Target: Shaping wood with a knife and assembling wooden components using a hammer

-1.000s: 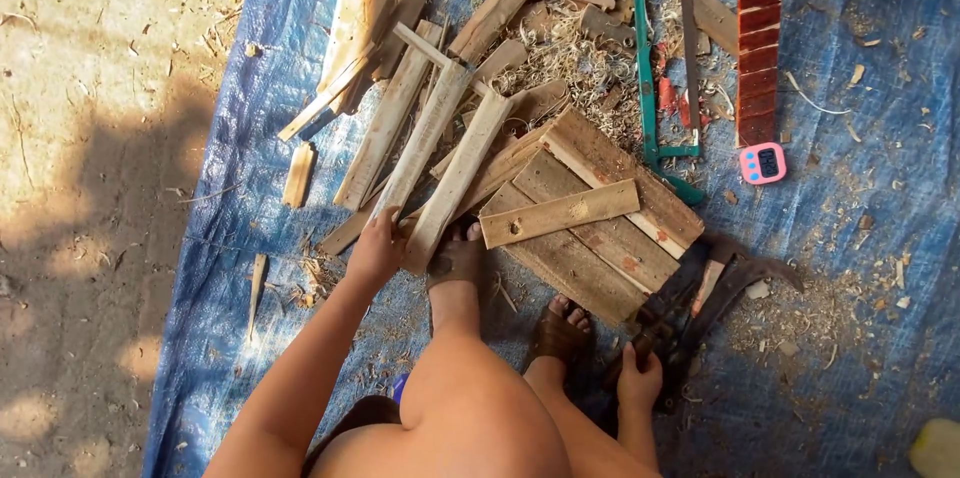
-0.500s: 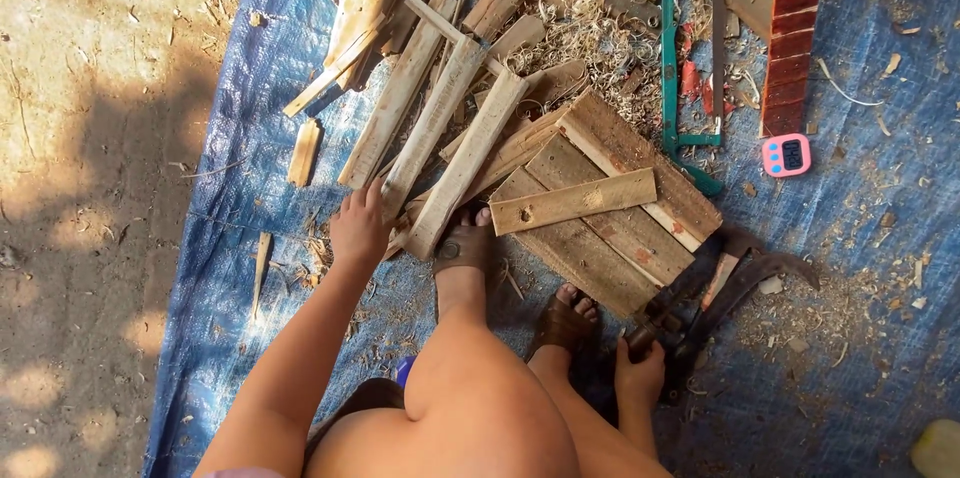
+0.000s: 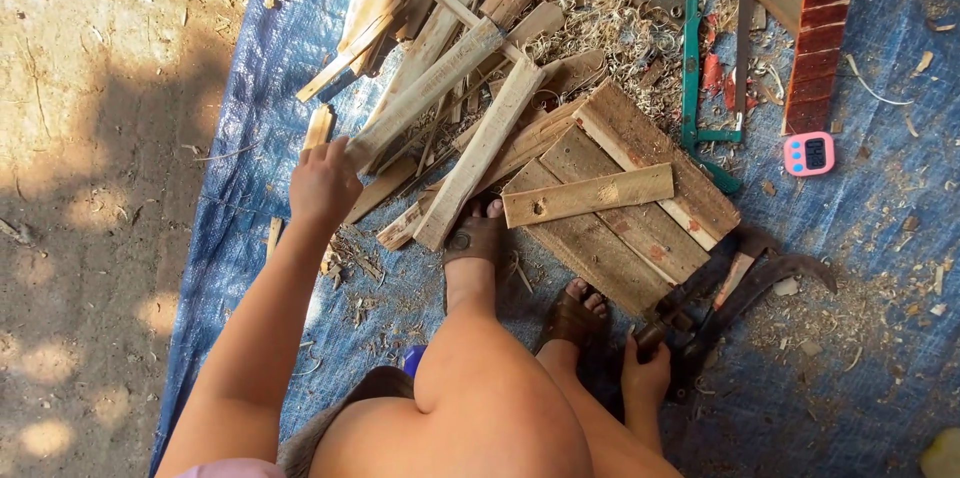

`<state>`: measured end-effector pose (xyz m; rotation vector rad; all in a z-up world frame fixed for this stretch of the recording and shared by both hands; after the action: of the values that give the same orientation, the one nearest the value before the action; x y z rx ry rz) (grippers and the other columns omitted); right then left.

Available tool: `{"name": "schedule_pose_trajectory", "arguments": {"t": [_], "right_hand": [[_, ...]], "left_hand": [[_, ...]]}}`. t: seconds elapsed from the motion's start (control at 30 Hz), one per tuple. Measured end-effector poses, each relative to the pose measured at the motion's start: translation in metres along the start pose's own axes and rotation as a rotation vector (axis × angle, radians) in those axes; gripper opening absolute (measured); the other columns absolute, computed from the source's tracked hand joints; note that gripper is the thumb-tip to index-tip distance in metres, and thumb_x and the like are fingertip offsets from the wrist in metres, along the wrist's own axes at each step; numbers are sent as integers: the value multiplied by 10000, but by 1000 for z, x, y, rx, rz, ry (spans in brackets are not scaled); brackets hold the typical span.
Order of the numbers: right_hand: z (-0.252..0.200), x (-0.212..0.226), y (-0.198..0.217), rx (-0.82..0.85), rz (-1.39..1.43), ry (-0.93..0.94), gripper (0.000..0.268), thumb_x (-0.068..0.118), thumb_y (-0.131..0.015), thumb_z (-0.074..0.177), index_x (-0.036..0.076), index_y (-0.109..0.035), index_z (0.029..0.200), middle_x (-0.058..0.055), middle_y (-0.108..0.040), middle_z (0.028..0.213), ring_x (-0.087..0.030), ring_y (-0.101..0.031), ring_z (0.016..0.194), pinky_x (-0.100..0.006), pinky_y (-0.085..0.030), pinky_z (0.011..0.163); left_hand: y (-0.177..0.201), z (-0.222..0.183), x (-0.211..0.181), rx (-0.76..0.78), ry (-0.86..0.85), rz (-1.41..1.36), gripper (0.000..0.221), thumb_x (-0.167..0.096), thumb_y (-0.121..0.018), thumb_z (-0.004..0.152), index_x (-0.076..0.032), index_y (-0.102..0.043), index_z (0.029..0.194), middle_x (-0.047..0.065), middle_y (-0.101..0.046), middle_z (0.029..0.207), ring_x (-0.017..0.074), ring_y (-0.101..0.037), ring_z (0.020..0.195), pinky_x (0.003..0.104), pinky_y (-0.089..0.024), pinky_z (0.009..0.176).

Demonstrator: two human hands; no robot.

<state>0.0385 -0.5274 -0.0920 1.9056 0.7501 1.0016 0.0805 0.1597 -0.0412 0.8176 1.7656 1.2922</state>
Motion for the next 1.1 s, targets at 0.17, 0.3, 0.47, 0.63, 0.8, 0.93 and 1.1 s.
{"name": "schedule_pose_trajectory", "arguments": {"t": [0.17, 0.3, 0.47, 0.63, 0.8, 0.93, 1.1], "right_hand": [[1, -4, -3, 15, -35, -11, 619, 384, -725, 919, -48, -575, 1337, -220, -706, 1162, -362, -687, 1002, -423, -526, 850], [1, 0, -1, 11, -89, 43, 451, 367, -717, 938, -32, -684, 1145, -196, -741, 1022, -366, -701, 866, -435, -538, 760], [-7, 17, 4, 33, -67, 72, 426, 339, -676, 966, -29, -685, 1181, -204, -738, 1063, -379, -696, 910, -436, -529, 785], [-8, 16, 2, 44, -113, 4, 505, 381, -664, 960, -13, -642, 1275, -216, -707, 1151, -400, -680, 990, -465, -528, 829], [-13, 12, 4, 64, -161, -133, 662, 468, -629, 970, -2, -544, 1429, -219, -670, 1252, -402, -666, 1061, -479, -531, 857], [-15, 15, 6, 64, -169, -168, 699, 489, -621, 970, -15, -518, 1444, -246, -630, 1285, -416, -656, 1061, -487, -530, 853], [-21, 22, 22, 43, -62, -149, 705, 500, -550, 1004, -47, -495, 1446, -271, -552, 1378, -425, -580, 1184, -503, -467, 968]], "left_hand": [[-9, 4, 10, 33, 36, -26, 548, -84, -708, 827, -100, -615, 1367, 136, -704, 1222, 303, -663, 1078, 410, -576, 859], [-26, -7, 9, -86, 84, -108, 443, 1, -647, 780, -129, -681, 1202, 91, -667, 1214, 306, -604, 1111, 426, -487, 897], [-20, -36, -22, -131, -5, -129, 398, -124, -709, 883, -63, -629, 1268, 112, -664, 1235, 290, -618, 1132, 411, -493, 944], [-52, -51, 10, 191, 300, -217, 344, -156, -778, 854, -57, -627, 1146, 127, -684, 1088, 284, -655, 1014, 404, -564, 880], [-48, -57, 46, 359, 499, -234, 420, -118, -721, 903, -73, -630, 1310, 159, -638, 1275, 320, -644, 1101, 450, -534, 908], [-65, -56, 62, 374, 442, -218, 378, -252, -808, 871, -95, -696, 1196, 134, -681, 1118, 312, -682, 969, 434, -538, 855], [-47, -47, 6, 177, 194, -254, 353, -366, -766, 913, -68, -687, 1085, 99, -687, 989, 278, -653, 891, 404, -531, 730]]}}
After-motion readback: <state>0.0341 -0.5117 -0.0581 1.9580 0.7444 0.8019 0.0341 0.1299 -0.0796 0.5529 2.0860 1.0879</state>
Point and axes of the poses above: each hand's wrist, its own z-axis towards the middle knuckle, its own y-axis out of the back of the hand, x = y × z, the point moved 8 cm from there along z, towards the middle knuckle
